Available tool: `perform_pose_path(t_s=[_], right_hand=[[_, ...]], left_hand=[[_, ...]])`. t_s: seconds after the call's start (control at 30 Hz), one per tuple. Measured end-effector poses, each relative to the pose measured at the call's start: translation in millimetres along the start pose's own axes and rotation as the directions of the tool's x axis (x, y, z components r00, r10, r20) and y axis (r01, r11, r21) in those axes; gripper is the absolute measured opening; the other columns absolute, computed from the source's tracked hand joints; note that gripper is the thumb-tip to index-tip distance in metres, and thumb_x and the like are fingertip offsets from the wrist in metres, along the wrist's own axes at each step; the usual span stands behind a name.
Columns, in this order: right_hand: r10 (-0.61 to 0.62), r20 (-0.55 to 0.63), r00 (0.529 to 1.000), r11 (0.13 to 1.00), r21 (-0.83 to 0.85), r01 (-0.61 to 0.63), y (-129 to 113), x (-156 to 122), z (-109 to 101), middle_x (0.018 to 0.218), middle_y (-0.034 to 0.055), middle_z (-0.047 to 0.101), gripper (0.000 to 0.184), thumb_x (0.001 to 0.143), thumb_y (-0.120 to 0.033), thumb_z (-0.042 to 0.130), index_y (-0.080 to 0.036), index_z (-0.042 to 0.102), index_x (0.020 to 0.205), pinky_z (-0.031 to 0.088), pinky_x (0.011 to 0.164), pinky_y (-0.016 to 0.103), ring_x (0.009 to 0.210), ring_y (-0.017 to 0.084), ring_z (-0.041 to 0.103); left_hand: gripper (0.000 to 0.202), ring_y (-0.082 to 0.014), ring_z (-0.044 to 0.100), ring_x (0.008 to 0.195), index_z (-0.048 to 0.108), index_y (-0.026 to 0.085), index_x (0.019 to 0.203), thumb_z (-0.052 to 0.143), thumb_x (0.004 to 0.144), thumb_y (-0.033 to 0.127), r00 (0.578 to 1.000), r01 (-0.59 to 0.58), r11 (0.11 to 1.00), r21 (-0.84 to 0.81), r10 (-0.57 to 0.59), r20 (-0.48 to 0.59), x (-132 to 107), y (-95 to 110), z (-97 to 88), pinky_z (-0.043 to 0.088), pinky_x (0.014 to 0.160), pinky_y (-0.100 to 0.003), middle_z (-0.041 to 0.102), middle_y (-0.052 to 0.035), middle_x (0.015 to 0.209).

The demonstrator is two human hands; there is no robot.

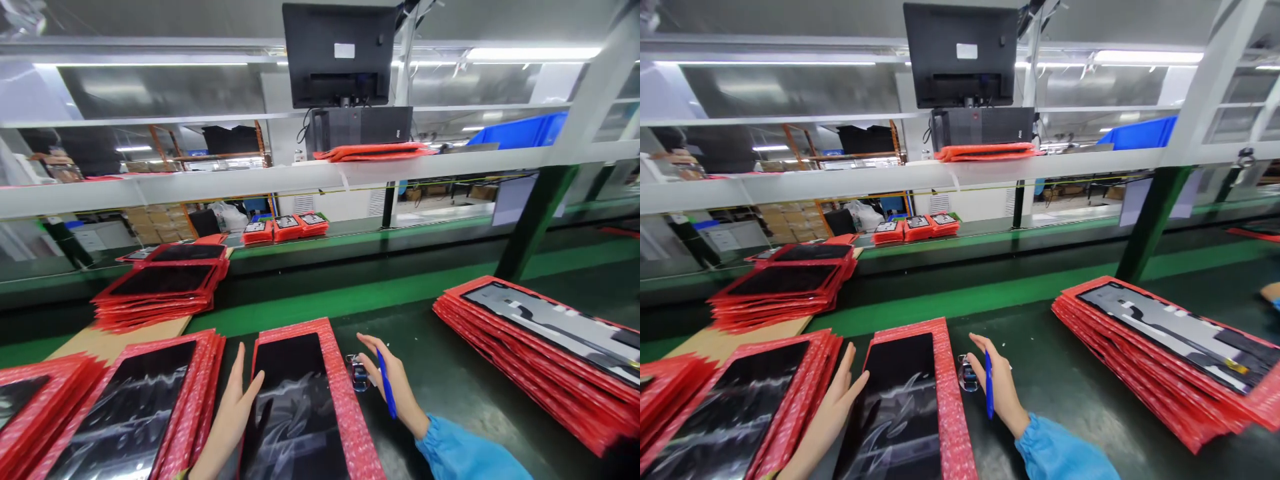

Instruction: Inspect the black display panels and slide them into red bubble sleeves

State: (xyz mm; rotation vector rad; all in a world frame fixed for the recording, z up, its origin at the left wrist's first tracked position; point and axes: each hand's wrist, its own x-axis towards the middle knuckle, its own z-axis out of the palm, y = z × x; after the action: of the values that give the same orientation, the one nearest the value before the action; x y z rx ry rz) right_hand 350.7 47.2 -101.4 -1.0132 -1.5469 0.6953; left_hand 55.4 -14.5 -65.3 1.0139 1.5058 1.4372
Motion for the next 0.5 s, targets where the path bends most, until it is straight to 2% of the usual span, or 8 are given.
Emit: perform_pose_path(t_s=[0.1, 0.17, 0.23, 0.3, 0.4, 0.5], right_hand=[[-0.141, 0.106, 0.984, 0.988, -0.050, 0.147, -12, -16, 6, 0.114, 0.0103, 0.071, 0.026, 0.089, -0.026, 0.055, -0.025, 0.064, 0.114, 0.053, 0.094, 0.043, 0.107, 0.026, 0.066], [-0.245, 0.207, 0.947, 0.965, -0.044, 0.259, -16, -26, 12, 0.106, 0.0053, 0.074, 0.024, 0.085, -0.022, 0.058, -0.028, 0.068, 0.107, 0.053, 0.094, 0.040, 0.101, 0.025, 0.069], [-0.337, 0.271, 0.902, 0.929, -0.063, 0.366, -17, -35, 18, 0.101, 0.0014, 0.076, 0.025, 0.083, -0.018, 0.061, -0.031, 0.068, 0.102, 0.055, 0.092, 0.037, 0.094, 0.023, 0.072], [-0.389, 0.288, 0.875, 0.897, -0.097, 0.431, -16, -40, 23, 0.100, 0.0014, 0.076, 0.025, 0.083, -0.016, 0.059, -0.030, 0.066, 0.102, 0.058, 0.088, 0.034, 0.090, 0.022, 0.073], [-0.411, 0.270, 0.871, 0.883, -0.118, 0.454, -13, -43, 26, 0.101, 0.0045, 0.076, 0.021, 0.086, -0.015, 0.057, -0.027, 0.064, 0.102, 0.060, 0.082, 0.030, 0.090, 0.022, 0.073], [-0.422, 0.241, 0.874, 0.884, -0.102, 0.455, -11, -42, 27, 0.099, 0.0025, 0.077, 0.018, 0.087, -0.017, 0.056, -0.028, 0.064, 0.099, 0.060, 0.079, 0.025, 0.086, 0.021, 0.074]], left_hand=[[0.076, -0.0315, 0.032, 0.139, 0.049, 0.015, 0.123, 0.081, 0.058, 0.037, 0.993, 0.119, 0.992, -0.029, -0.119, 0.000, -7, -3, -18.0, 0.027, 0.111, -0.034, 0.037, -0.0200, 0.148], [0.069, -0.0370, 0.049, 0.124, 0.057, 0.012, 0.112, 0.082, 0.052, 0.035, 0.974, 0.227, 0.972, -0.054, -0.226, 0.018, -14, -2, -28.3, 0.039, 0.100, -0.041, 0.055, -0.0234, 0.130], [0.058, -0.0338, 0.060, 0.107, 0.062, 0.012, 0.104, 0.080, 0.053, 0.032, 0.945, 0.325, 0.942, -0.087, -0.321, 0.057, -21, 3, -34.1, 0.047, 0.085, -0.040, 0.063, -0.0201, 0.117], [0.047, -0.0265, 0.064, 0.094, 0.065, 0.012, 0.101, 0.078, 0.058, 0.029, 0.916, 0.398, 0.909, -0.119, -0.387, 0.105, -25, 11, -35.5, 0.049, 0.077, -0.036, 0.067, -0.0157, 0.107], [0.036, -0.0190, 0.064, 0.077, 0.066, 0.013, 0.094, 0.077, 0.061, 0.023, 0.880, 0.466, 0.870, -0.160, -0.439, 0.182, -22, 25, -31.5, 0.047, 0.069, -0.030, 0.069, -0.0090, 0.087], [0.023, -0.0175, 0.062, 0.065, 0.065, 0.012, 0.076, 0.078, 0.059, 0.020, 0.863, 0.485, 0.855, -0.183, -0.436, 0.254, -14, 35, -21.9, 0.042, 0.059, -0.026, 0.068, -0.0074, 0.072]])
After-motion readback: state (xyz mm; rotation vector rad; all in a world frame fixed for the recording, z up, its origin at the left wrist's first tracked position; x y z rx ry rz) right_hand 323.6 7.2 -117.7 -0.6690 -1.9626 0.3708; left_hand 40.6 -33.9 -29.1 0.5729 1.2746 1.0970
